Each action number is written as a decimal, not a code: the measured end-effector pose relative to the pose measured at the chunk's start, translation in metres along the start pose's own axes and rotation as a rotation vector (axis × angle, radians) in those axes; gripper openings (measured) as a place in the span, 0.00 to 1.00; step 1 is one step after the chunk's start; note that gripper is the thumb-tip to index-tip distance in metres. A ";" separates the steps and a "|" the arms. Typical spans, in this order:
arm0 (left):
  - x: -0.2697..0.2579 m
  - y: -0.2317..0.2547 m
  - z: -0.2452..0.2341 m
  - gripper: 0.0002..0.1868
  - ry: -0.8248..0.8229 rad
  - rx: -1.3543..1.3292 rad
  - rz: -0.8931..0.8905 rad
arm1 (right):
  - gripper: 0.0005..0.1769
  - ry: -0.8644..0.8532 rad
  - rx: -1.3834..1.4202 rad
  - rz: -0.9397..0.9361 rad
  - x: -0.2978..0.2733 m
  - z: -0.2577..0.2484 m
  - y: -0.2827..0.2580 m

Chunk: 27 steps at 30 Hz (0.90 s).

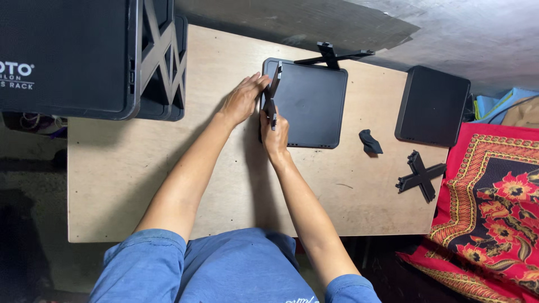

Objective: The person assembles a black plastic shoe rack by inserting cross-shaped support pieces into slots on the rack panels. They then wipe the surface of a panel with a cloth.

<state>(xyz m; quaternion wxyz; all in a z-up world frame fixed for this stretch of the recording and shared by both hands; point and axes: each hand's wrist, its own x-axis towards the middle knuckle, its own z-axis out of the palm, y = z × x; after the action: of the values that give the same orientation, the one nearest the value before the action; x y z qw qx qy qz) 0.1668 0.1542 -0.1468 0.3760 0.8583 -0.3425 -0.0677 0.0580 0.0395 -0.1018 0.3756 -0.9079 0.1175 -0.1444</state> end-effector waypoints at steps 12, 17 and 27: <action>-0.009 0.010 -0.001 0.37 -0.018 0.090 -0.066 | 0.15 -0.075 -0.005 0.088 -0.006 -0.013 0.010; -0.067 0.045 0.026 0.38 0.300 0.045 -0.253 | 0.20 -0.016 0.157 0.012 -0.039 -0.059 0.020; -0.100 0.230 0.072 0.37 0.231 -0.030 -0.212 | 0.20 0.111 0.011 -0.042 -0.098 -0.200 0.106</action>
<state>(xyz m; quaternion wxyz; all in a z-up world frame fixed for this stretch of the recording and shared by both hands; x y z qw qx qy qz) -0.0592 0.0640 -0.0527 0.4165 0.8860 -0.2035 -0.0132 -0.1145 -0.1322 -0.0593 0.3702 -0.8988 0.1182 -0.2029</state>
